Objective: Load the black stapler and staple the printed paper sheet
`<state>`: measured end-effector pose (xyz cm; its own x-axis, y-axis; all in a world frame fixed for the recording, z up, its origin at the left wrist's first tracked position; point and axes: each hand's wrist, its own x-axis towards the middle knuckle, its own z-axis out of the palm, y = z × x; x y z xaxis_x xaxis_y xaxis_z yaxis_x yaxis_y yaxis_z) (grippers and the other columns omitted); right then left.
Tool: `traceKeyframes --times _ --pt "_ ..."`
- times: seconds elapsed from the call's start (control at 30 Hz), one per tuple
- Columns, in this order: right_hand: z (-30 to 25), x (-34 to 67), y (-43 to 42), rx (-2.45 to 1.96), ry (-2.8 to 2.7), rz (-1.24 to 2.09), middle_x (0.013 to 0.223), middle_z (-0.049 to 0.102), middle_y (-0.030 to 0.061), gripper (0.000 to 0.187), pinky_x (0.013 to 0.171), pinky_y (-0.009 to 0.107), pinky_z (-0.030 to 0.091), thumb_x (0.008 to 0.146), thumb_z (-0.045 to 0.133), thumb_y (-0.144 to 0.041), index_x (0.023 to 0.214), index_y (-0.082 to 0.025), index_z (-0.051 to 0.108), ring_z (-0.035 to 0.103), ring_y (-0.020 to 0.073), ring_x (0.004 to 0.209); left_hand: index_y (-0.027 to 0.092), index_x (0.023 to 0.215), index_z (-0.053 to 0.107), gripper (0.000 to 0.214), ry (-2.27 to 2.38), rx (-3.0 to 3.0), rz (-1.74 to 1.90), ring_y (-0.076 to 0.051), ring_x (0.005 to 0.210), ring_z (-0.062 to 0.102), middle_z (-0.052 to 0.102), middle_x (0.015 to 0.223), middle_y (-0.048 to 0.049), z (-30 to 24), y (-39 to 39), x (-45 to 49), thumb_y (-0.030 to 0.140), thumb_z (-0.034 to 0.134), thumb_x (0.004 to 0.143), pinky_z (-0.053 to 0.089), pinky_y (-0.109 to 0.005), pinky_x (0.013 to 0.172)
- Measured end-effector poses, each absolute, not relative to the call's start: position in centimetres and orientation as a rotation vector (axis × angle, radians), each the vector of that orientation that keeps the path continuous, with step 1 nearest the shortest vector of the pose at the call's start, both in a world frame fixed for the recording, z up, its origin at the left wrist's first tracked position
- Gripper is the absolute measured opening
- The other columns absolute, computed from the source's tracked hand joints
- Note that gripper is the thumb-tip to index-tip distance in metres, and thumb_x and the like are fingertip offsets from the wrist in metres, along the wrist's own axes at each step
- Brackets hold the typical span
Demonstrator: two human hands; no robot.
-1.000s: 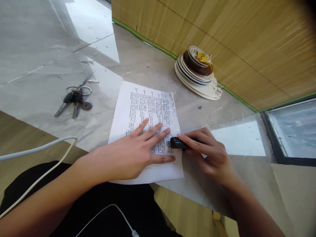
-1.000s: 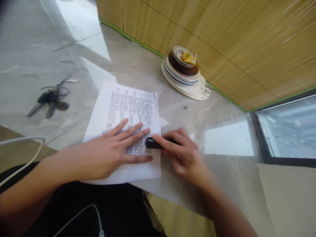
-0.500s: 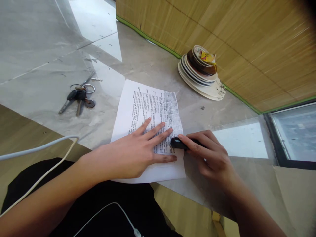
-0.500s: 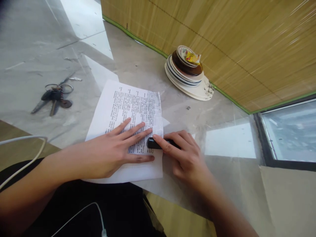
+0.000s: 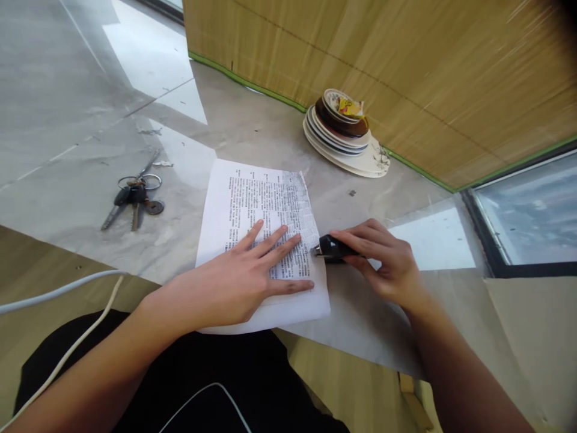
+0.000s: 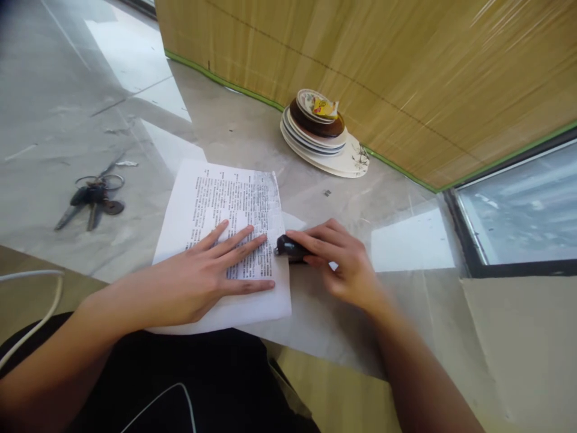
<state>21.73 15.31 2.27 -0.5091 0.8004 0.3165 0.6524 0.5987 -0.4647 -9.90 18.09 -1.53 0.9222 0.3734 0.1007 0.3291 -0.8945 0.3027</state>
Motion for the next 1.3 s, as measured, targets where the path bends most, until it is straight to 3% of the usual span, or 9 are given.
traceKeyframes --times 0.17,0.27,0.37,0.47,0.57,0.77,1.07,1.23,1.3 --pt "2.3 23.6 16.3 -1.379 -2.345 0.479 0.113 0.073 0.0073 0.065 0.085 0.041 0.054 0.094 0.072 -0.035 0.155 -0.029 0.051 0.067 0.0263 0.097 0.039 0.163 0.036 0.075 0.486 2.872 0.216 -0.035 0.162 0.019 0.018 0.177 -0.0056 -1.4 18.4 -10.0 0.011 0.055 0.096 0.015 -0.064 0.13" --pt "2.0 24.1 16.8 -1.477 -2.248 0.5 0.109 0.074 0.0057 0.043 0.086 0.039 0.053 0.094 0.072 -0.041 0.134 -0.025 0.068 0.069 0.0253 0.095 0.022 0.162 0.039 0.067 0.488 2.923 0.201 -0.031 0.161 0.026 0.03 0.173 -0.0117 -1.4 18.4 -10.1 0.011 0.049 0.097 0.017 -0.06 0.131" --pt "2.3 23.8 17.1 -1.605 -1.89 0.357 0.102 0.075 0.0035 0.032 0.082 0.038 0.053 0.092 0.073 -0.04 0.119 -0.023 0.071 0.069 0.0247 0.09 0.02 0.159 0.043 0.062 0.538 2.964 0.334 -0.031 0.157 0.035 0.041 0.168 -0.0112 -0.7 18.5 -10.4 0.01 0.047 0.098 0.018 -0.062 0.13" --pt "3.1 21.3 17.3 -1.647 -1.615 0.187 0.104 0.073 0.0045 0.031 0.084 0.039 0.052 0.093 0.07 -0.037 0.119 -0.022 0.066 0.067 0.025 0.092 0.018 0.147 0.055 0.053 0.637 2.934 0.629 -0.031 0.144 0.052 0.057 0.156 -0.0114 0.6 18.6 -11.0 0.004 0.047 0.096 0.035 -0.059 0.122" --pt "3.0 16.5 17.5 -1.614 -1.686 0.319 0.109 0.072 0.0063 0.033 0.089 0.04 0.052 0.093 0.067 -0.037 0.121 -0.021 0.06 0.066 0.025 0.097 0.018 0.129 0.065 0.043 0.729 2.861 0.879 -0.03 0.122 0.064 0.068 0.14 -0.0117 1.6 18.7 -11.8 0.0 0.047 0.094 0.051 -0.053 0.102" --pt "-0.2 8.8 19.3 -1.658 -1.681 0.456 0.119 0.066 0.011 0.028 0.099 0.045 0.05 0.094 0.057 -0.03 0.121 -0.021 0.054 0.063 0.0276 0.11 0.018 0.122 0.067 0.035 0.797 2.846 0.959 -0.03 0.11 0.067 0.068 0.133 -0.0126 1.8 18.6 -12.6 0.001 0.049 0.096 0.054 -0.05 0.09" --pt "-0.3 16.1 14.5 -2.031 -1.489 0.263 0.108 0.067 0.0122 0.029 0.091 0.046 0.053 0.097 0.05 -0.042 0.117 -0.021 0.054 0.067 0.0308 0.101 0.02 0.12 0.066 0.037 0.77 2.832 0.899 -0.03 0.118 0.063 0.063 0.139 -0.012 1.9 17.9 -13.2 -0.001 0.049 0.094 0.052 -0.052 0.097" --pt "1.9 21.0 15.9 -2.013 -1.602 0.225 0.096 0.073 0.0111 0.061 0.095 0.046 0.053 0.108 0.019 -0.057 0.098 -0.022 0.068 0.07 0.029 0.097 0.021 0.12 0.066 0.039 0.795 2.831 0.912 -0.03 0.117 0.063 0.062 0.14 -0.0117 2.4 17.6 -13.8 -0.001 0.048 0.094 0.053 -0.051 0.095" --pt "1.9 22.5 18.4 -1.966 -1.781 0.07 0.117 0.073 0.0156 0.059 0.108 0.045 0.049 0.108 0.022 -0.05 0.11 -0.019 0.072 0.068 0.0291 0.115 0.021 0.12 0.066 0.039 0.811 2.828 0.944 -0.029 0.116 0.064 0.062 0.141 -0.0117 2.7 17.5 -14.2 -0.002 0.048 0.094 0.053 -0.051 0.094"
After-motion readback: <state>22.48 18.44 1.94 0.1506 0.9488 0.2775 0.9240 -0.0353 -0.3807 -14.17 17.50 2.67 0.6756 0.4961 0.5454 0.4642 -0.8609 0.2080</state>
